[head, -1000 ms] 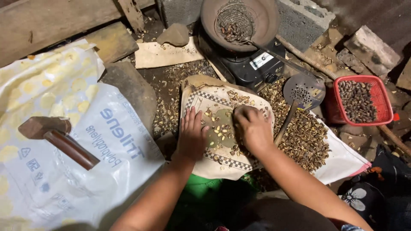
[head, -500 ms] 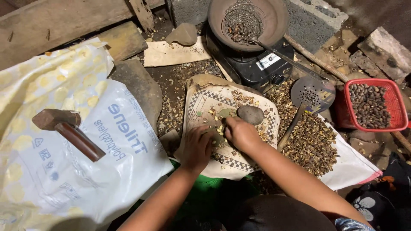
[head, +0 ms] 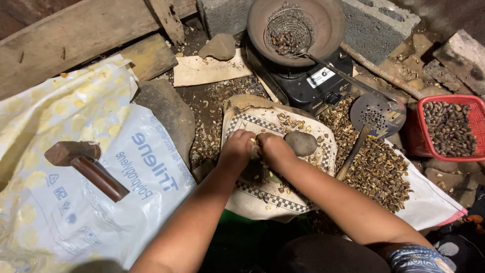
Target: Manually cracking and flattening roasted nuts using a stone and hammer on a plastic sheet.
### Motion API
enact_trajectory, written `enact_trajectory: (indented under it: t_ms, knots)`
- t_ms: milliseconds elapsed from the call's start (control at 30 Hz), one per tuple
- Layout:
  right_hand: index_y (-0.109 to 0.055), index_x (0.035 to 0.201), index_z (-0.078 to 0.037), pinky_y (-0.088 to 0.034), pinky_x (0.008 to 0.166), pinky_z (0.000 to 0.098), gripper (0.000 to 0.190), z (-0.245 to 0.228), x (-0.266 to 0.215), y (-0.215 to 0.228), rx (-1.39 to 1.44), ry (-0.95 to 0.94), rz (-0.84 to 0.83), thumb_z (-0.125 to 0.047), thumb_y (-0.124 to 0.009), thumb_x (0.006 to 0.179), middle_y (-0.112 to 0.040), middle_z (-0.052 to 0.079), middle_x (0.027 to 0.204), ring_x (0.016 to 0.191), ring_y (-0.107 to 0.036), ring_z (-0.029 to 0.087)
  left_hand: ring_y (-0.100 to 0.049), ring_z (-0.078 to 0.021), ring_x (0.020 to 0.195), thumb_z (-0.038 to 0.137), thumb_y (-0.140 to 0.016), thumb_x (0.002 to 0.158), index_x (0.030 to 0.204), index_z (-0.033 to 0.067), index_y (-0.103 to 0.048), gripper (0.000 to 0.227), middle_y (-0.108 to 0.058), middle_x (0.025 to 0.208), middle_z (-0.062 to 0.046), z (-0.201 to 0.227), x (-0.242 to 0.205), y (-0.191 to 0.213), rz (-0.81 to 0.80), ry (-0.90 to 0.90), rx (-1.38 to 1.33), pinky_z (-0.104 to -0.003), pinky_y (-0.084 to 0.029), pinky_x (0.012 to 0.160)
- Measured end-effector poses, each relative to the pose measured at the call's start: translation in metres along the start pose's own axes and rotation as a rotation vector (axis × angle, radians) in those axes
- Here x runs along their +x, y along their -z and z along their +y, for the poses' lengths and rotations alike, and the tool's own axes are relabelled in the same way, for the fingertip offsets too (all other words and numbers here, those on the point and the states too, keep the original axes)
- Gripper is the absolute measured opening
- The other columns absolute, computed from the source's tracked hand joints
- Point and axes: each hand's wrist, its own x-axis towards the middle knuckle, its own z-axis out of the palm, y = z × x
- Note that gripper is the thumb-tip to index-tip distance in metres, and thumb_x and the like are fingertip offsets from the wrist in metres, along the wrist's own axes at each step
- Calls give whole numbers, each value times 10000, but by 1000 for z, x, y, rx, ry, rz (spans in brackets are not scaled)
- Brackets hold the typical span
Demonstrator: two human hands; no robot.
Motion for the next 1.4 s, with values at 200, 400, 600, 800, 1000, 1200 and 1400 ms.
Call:
enact_trajectory:
  t_ms: [200, 400, 600, 800, 1000, 1200, 1400]
  knots:
    - [-663, 966, -72, -579, 791, 459, 160, -28, -1, 56, 119, -316, -304, -195, -705, 874, -742, 154, 881, 848, -742, 342, -596, -379, 1038, 117, -654, 851, 987, 112, -701, 144, -651, 1053, -143, -3, 7, 2, -46, -13, -22, -477, -502, 902]
    - [-685, 1066, -147, -543, 804, 476, 161, -48, -29, 60, -28, -36, -338, -209, -637, 926, -639, 178, 1116, 965, -671, 372, -640, -389, 958, 130, -632, 886, 982, 75, -651, 112, -667, 984, -166, 9, -3, 11, 19, 125, -128, -499, -523, 859]
    - [-669, 1076, -90, -562, 826, 475, 160, -19, -30, 47, -1, -204, -328, -189, -559, 1014, -726, 187, 1027, 909, -703, 392, -715, -303, 812, 213, -611, 999, 983, 78, -674, 150, -705, 890, -131, -20, -47, 1, 154, 169, -287, -406, -572, 723]
    - [-672, 1107, -89, -590, 777, 453, 234, -18, -68, 26, -13, -72, -219, -78, -606, 882, -702, 196, 1059, 823, -714, 383, -545, -124, 590, 316, -590, 1062, 924, 124, -633, 240, -639, 769, -9, -70, -92, -34, -107, 929, -1400, -274, -386, 479]
    - [-645, 949, -39, -580, 766, 439, 179, -29, -51, 57, 169, -255, -354, -170, -733, 865, -729, 162, 909, 840, -723, 345, -676, -164, 740, 257, -506, 1025, 989, 55, -697, 280, -711, 839, -69, -21, -84, -14, -123, 935, -1407, -308, -540, 652]
    - [-691, 1008, -106, -554, 849, 423, 105, -11, -42, 4, 85, 107, -83, -161, -698, 920, -715, 162, 1025, 914, -696, 362, -600, -127, 604, 323, -546, 1065, 1025, 106, -730, 287, -733, 800, -55, -34, -90, -12, -161, 1018, -1586, -236, -421, 486]
    - [-673, 1080, -84, -544, 831, 457, 291, -57, -38, 44, -164, -92, -256, -257, -762, 863, -665, 215, 1058, 960, -665, 405, -733, -218, 879, 241, -470, 1030, 1120, 28, -666, 303, -759, 965, -118, 17, -70, 28, -68, 1083, -1633, -328, -620, 812]
